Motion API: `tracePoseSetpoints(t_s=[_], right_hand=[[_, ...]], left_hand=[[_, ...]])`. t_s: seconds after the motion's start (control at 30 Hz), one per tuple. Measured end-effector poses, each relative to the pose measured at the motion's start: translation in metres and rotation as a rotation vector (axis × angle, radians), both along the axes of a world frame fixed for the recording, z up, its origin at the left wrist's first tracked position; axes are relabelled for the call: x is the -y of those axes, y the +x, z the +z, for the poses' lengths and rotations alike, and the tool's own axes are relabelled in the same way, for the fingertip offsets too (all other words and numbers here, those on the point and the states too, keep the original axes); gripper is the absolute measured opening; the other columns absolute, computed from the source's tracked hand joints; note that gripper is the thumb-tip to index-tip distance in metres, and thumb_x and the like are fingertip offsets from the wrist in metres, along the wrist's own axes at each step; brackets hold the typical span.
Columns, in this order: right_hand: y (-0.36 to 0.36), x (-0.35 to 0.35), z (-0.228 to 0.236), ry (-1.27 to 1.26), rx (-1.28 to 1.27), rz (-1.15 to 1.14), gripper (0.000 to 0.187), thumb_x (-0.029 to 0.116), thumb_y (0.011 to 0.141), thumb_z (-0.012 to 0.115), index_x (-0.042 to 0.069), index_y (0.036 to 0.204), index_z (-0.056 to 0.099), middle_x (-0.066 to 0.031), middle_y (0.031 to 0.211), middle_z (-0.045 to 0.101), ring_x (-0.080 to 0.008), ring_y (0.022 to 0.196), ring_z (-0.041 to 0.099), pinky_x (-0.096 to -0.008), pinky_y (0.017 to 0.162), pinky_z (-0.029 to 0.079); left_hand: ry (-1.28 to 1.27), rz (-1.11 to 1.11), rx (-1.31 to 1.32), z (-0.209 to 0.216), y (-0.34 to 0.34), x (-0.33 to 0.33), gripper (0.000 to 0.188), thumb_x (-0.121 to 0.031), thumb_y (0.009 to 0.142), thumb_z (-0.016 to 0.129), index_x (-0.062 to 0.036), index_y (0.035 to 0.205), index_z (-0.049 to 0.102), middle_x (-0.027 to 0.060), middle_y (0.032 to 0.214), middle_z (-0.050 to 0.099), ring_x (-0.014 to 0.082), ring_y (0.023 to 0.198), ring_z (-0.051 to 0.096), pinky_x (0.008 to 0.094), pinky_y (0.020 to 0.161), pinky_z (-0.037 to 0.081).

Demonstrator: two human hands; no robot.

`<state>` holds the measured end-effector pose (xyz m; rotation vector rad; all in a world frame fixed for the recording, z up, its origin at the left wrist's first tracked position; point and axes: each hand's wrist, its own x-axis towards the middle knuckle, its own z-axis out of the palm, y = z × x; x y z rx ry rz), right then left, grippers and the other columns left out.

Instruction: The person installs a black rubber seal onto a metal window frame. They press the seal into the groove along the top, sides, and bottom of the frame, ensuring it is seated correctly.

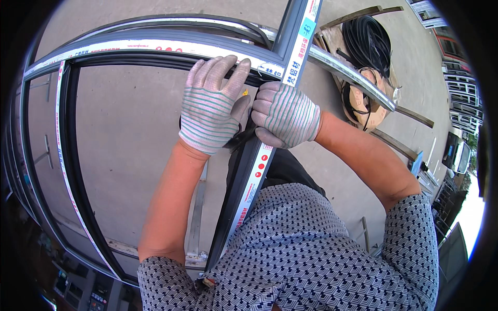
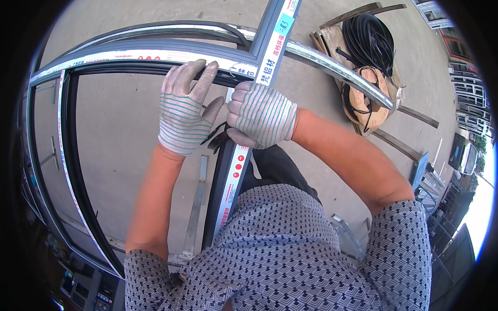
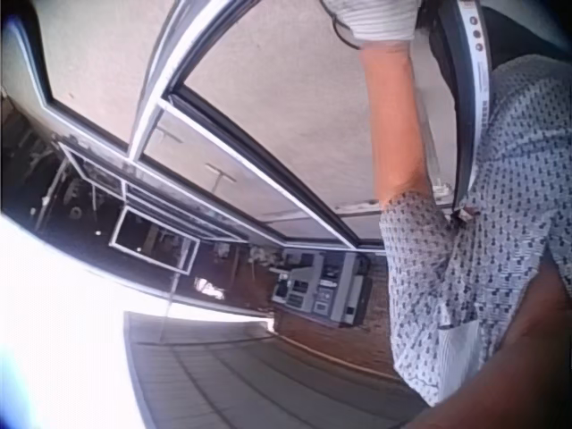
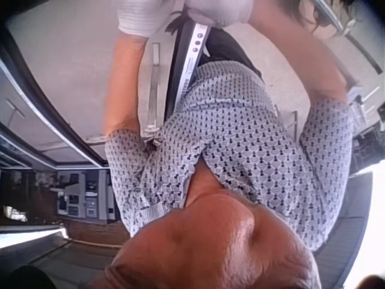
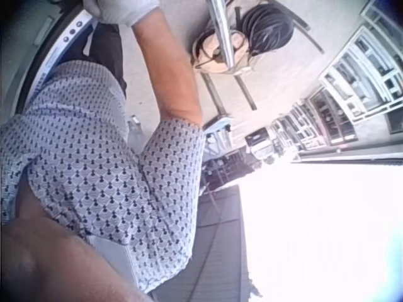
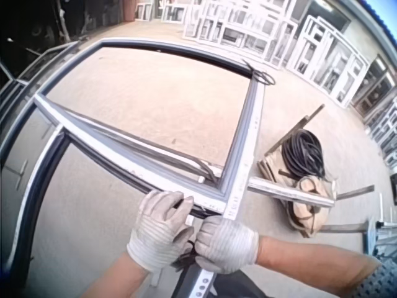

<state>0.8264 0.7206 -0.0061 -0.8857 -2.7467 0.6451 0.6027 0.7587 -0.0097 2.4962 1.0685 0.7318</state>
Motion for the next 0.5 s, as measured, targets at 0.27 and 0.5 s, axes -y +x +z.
tracePoseSetpoints(t_s=[0.27,0.5], right_hand=[[-0.009,0.044,-0.002,0.1,-0.112,-0.22,0.045,0.025,0.083,0.072,0.002,0.122,0.065,-0.015,0.116,0.068,-0.0353,0.121,0.066,-0.0532,0.119,0.043],[-0.022,0.052,0.002,0.093,-0.143,-0.266,0.042,0.026,0.082,0.074,0.004,0.116,0.065,-0.0127,0.112,0.066,-0.033,0.116,0.067,-0.0526,0.116,0.046]], left_hand=[[0.13,-0.239,-0.296,-0.021,0.043,-0.057,0.087,-0.034,0.078,0.092,-0.0182,0.155,0.055,0.0099,0.144,0.064,0.0288,0.139,0.058,0.0493,0.127,0.036],[0.169,-0.353,-0.365,-0.02,0.044,-0.067,0.08,-0.028,0.081,0.089,-0.0043,0.15,0.056,0.0165,0.136,0.069,0.0327,0.129,0.065,0.0466,0.113,0.049]])
